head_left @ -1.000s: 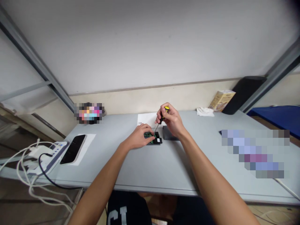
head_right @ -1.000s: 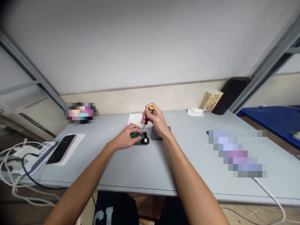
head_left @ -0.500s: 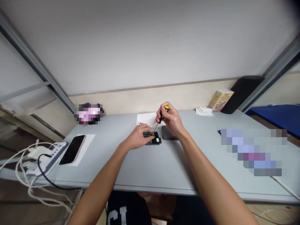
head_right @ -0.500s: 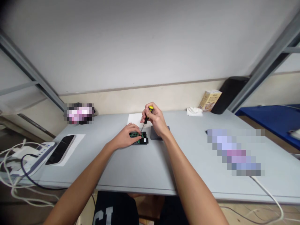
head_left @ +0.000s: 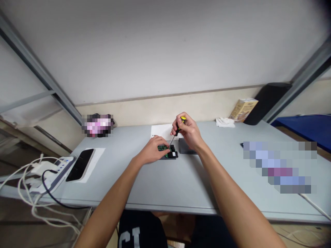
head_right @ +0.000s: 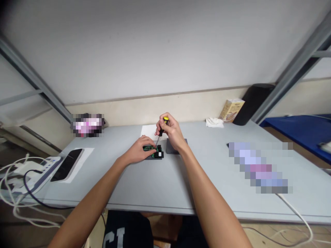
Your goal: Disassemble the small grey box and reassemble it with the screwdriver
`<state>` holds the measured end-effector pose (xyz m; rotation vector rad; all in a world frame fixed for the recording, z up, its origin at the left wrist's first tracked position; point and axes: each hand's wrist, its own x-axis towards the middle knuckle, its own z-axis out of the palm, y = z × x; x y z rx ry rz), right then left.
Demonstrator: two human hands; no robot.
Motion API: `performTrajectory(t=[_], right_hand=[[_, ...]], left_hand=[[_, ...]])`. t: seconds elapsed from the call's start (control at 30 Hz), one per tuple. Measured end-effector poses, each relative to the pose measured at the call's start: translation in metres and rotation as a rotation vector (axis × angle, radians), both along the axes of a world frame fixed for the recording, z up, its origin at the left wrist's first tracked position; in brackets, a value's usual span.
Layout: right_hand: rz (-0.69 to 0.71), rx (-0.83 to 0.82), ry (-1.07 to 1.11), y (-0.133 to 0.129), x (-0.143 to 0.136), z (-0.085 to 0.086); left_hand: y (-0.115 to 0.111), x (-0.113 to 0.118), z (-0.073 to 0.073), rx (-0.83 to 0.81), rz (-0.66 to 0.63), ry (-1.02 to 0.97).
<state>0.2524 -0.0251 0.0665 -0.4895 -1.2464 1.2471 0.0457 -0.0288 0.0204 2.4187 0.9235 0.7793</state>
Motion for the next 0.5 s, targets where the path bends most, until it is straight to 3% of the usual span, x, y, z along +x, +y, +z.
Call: performTrajectory(t=[0.2, 0.5], right_hand=[[-0.003, -0.026, -0.085, 0.0021, 0.0008, -0.0035], [0.014, -0.056, -0.121, 0.0025, -0.0008, -0.0079]], left_hand=[[-0.0049, -0.0023, 0.0041, -0.108, 0.007, 0.108], [-0.0058, -0.0019, 0.0042, -0.137, 0.016, 0.126]])
